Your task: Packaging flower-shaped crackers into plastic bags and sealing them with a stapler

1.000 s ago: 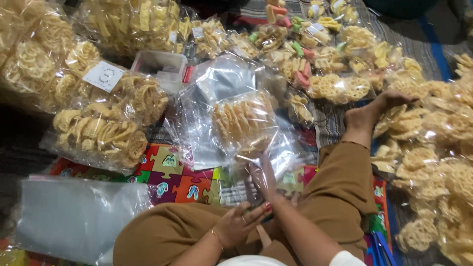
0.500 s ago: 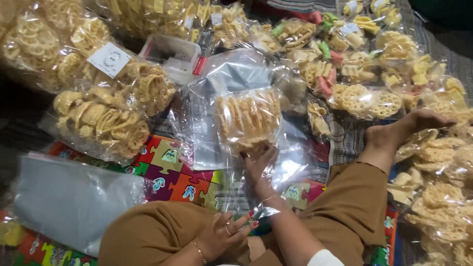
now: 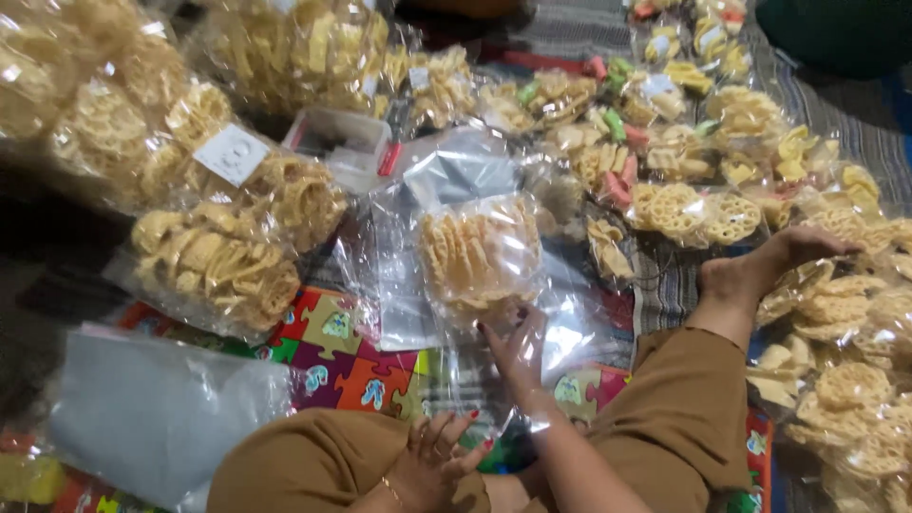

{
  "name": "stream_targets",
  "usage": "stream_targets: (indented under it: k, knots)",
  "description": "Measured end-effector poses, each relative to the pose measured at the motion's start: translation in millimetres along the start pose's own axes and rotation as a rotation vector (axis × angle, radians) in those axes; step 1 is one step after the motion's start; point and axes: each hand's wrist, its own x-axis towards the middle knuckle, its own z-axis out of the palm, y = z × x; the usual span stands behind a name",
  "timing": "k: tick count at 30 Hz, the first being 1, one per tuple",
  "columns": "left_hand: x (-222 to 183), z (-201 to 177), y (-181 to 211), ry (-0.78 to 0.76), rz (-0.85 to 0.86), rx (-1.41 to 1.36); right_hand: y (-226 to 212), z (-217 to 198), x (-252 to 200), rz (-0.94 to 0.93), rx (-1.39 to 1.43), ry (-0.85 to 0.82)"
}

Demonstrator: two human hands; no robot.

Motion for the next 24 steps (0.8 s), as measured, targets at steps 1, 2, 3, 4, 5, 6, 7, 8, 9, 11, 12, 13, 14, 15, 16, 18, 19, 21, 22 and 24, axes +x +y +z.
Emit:
stream_targets:
  k: [1,2,3,4,5,6,7,8,9,11,12,13,14,15,16,18,19,21,22,24]
  knots:
    - [1,0,0,0.007,0.007,-0.004,-1,-2,4,0.161,0.006,-0.08]
    - [1,2,0,0.014,0.015,-0.008,-2,-3,7,0.321,0.012,-0.161]
    - [3,0,1,0.011,0.014,-0.006,2,1,4,0.322,0.015,-0.164]
    - [5,-1,0,0.004,0.0,-0.038,6,6,2,0.261,-0.084,-0.178]
    - [9,-2,-1,-0.001,-0.012,-0.073,10,10,1,0.201,-0.185,-0.189]
    - [3,0,3,-0.003,-0.01,-0.074,-1,0,-1,0.204,-0.185,-0.188]
    - [-1,3,2,-0.003,0.006,-0.039,-12,-7,3,0.278,-0.063,-0.202]
    - [-4,7,1,-0.003,0.022,-0.004,-23,-14,6,0.351,0.06,-0.217]
    - [1,7,1,-0.005,0.025,-0.004,-18,-11,5,0.354,0.062,-0.215]
    - [8,7,4,0.089,0.016,0.012,-7,-4,-1,0.132,0.028,-0.126]
    - [6,11,5,0.086,0.015,0.01,-5,-3,-3,0.135,0.027,-0.129]
    - [4,14,5,0.077,0.008,-0.01,-5,-2,-3,0.108,0.012,-0.103]
    - [2,16,5,0.067,0.0,-0.03,-4,-2,-2,0.081,-0.002,-0.078]
    - [1,18,3,0.068,0.009,-0.032,-8,-5,-3,0.083,-0.003,-0.07]
    - [-1,20,1,0.058,0.02,-0.057,-11,-8,-5,0.083,0.007,-0.129]
    - [2,21,-6,0.048,0.044,-0.089,-1,-2,-12,0.091,0.013,-0.174]
    - [4,20,-8,0.007,0.085,-0.104,16,4,-21,-0.174,-0.066,-0.073]
    - [5,18,-5,-0.023,0.136,-0.127,15,-8,-33,-0.443,-0.161,0.032]
    - [4,18,-2,-0.001,0.107,-0.137,-3,-27,-35,-0.075,-0.058,-0.148]
    - [5,24,-7,0.039,0.104,-0.136,-18,-42,-35,0.278,0.054,-0.292]
